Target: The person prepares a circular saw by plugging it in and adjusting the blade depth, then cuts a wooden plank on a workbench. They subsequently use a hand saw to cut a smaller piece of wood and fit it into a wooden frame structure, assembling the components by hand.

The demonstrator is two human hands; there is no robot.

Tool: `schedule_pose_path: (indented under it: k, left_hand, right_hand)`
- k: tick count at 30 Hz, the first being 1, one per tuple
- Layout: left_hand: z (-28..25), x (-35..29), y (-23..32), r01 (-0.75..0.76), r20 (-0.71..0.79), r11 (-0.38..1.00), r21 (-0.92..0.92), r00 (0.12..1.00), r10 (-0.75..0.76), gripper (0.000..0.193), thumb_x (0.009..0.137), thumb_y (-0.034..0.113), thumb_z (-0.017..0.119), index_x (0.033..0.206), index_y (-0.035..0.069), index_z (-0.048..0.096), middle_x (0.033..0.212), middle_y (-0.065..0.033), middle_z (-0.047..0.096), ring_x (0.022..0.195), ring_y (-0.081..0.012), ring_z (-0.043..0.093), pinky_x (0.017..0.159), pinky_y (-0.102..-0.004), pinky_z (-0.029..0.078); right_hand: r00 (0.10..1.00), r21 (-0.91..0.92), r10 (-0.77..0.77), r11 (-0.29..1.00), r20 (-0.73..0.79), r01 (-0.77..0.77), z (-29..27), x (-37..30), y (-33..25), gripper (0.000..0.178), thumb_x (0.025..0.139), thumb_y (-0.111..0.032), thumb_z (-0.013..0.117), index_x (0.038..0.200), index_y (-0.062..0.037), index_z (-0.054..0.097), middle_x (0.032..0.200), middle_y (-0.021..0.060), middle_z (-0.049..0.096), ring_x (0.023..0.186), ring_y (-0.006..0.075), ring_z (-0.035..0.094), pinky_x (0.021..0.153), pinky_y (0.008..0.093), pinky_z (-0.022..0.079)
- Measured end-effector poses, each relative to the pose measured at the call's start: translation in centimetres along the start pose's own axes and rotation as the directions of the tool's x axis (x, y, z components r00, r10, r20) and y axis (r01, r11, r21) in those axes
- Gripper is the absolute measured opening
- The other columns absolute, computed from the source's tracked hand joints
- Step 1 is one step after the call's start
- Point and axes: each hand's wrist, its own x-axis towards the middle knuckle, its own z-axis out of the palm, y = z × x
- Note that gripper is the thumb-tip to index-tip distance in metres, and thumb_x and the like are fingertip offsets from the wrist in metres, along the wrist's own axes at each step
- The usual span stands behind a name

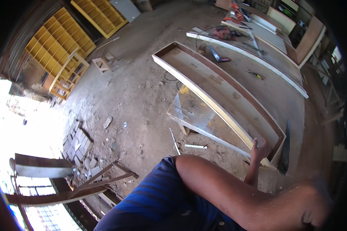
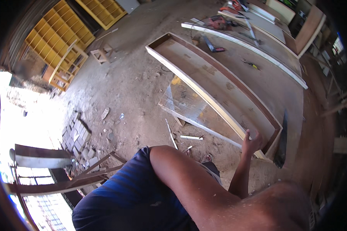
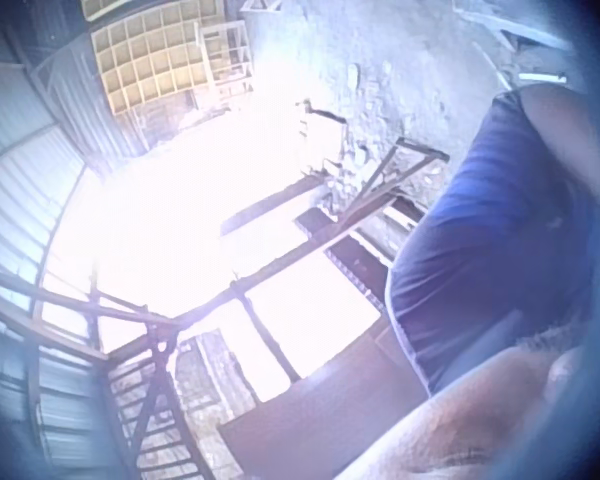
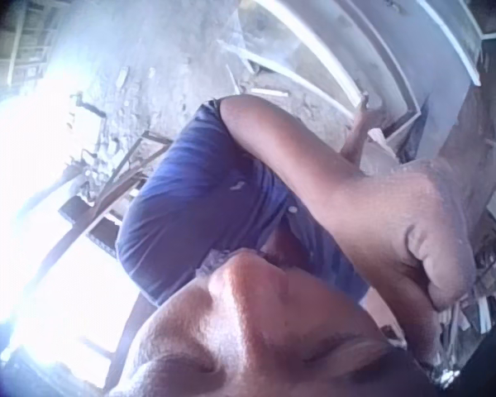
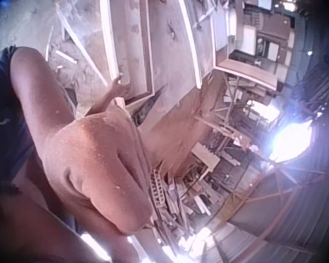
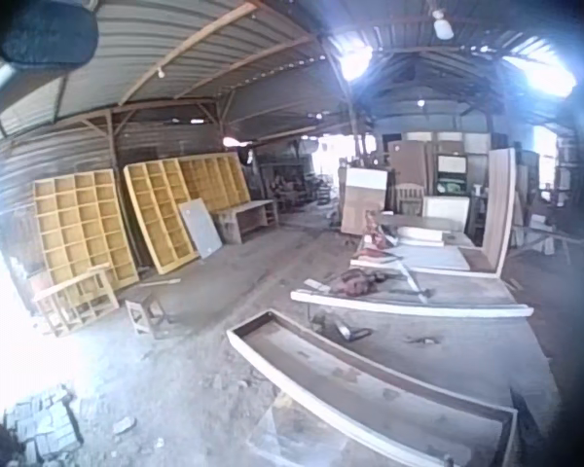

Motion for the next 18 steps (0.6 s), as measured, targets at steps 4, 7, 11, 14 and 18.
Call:
schedule_pose_path:
  k: [4, 7, 11, 14, 18]
  left_hand:
    - [-3.1, 1.1, 0.6, -0.202, 0.018, 0.972, 0.118, 0.979, 0.201, 0.054, 0.084, 0.036, 0.09, 0.057, 0.009, 0.052, 0.053, -0.0029, 0.049, 0.045, -0.0228, 0.055, 0.042, -0.0365, 0.035]
    - [-4.5, 1.0, 1.3, -0.202, -0.009, 0.942, 0.269, 0.977, 0.212, 0.054, 0.084, 0.037, 0.089, 0.058, 0.008, 0.051, 0.053, -0.0029, 0.049, 0.045, -0.0229, 0.055, 0.042, -0.0367, 0.035]
    - [-8.1, 3.5, 7.9, -0.292, 0.036, 0.897, 0.331, 0.954, 0.297, 0.054, 0.084, 0.039, 0.088, 0.058, 0.009, 0.052, 0.052, -0.0029, 0.048, 0.045, -0.0233, 0.055, 0.043, -0.0372, 0.035]
    - [-10.6, 2.0, 10.1, -0.323, -0.031, 0.902, 0.287, 0.938, 0.345, 0.052, 0.085, 0.039, 0.088, 0.059, 0.009, 0.055, 0.052, -0.0028, 0.05, 0.046, -0.024, 0.057, 0.043, -0.0377, 0.036]
    - [-18.7, 1.6, 18.9, -0.316, 0.022, 0.865, 0.39, 0.942, 0.335, 0.044, 0.09, 0.037, 0.086, 0.063, 0.011, 0.062, 0.057, -0.0019, 0.057, 0.05, -0.0228, 0.059, 0.046, -0.0368, 0.039]
  right_hand:
    - [0.977, 0.099, -0.184, 0.98, 0.113, 0.173, 2.3, 0.1, -6.2, 0.057, 0.093, -0.048, 0.074, 0.136, -0.0114, 0.061, 0.141, 0.0195, 0.059, 0.139, 0.0408, 0.048, 0.117, 0.0593, 0.033]
    - [0.944, 0.134, -0.304, 0.948, 0.126, 0.287, 3.5, -1.3, -11.7, 0.057, 0.093, -0.047, 0.074, 0.135, -0.011, 0.06, 0.14, 0.0197, 0.059, 0.14, 0.0406, 0.047, 0.119, 0.0587, 0.03]
    - [0.885, 0.177, -0.413, 0.908, 0.215, 0.38, 5.3, -0.7, -17.8, 0.055, 0.092, -0.042, 0.075, 0.134, -0.0087, 0.062, 0.14, 0.0205, 0.059, 0.141, 0.0402, 0.047, 0.119, 0.0586, 0.03]
    - [0.863, 0.145, -0.461, 0.887, 0.205, 0.439, 8.7, -0.2, -22.8, 0.056, 0.089, -0.04, 0.078, 0.134, -0.0088, 0.062, 0.14, 0.0173, 0.06, 0.139, 0.0394, 0.048, 0.118, 0.0575, 0.031]
    - [0.868, 0.042, -0.465, 0.884, 0.175, 0.465, 13.0, 0.8, -27.9, 0.061, 0.085, -0.039, 0.083, 0.133, -0.0084, 0.062, 0.133, 0.0161, 0.064, 0.132, 0.0389, 0.054, 0.114, 0.0541, 0.039]
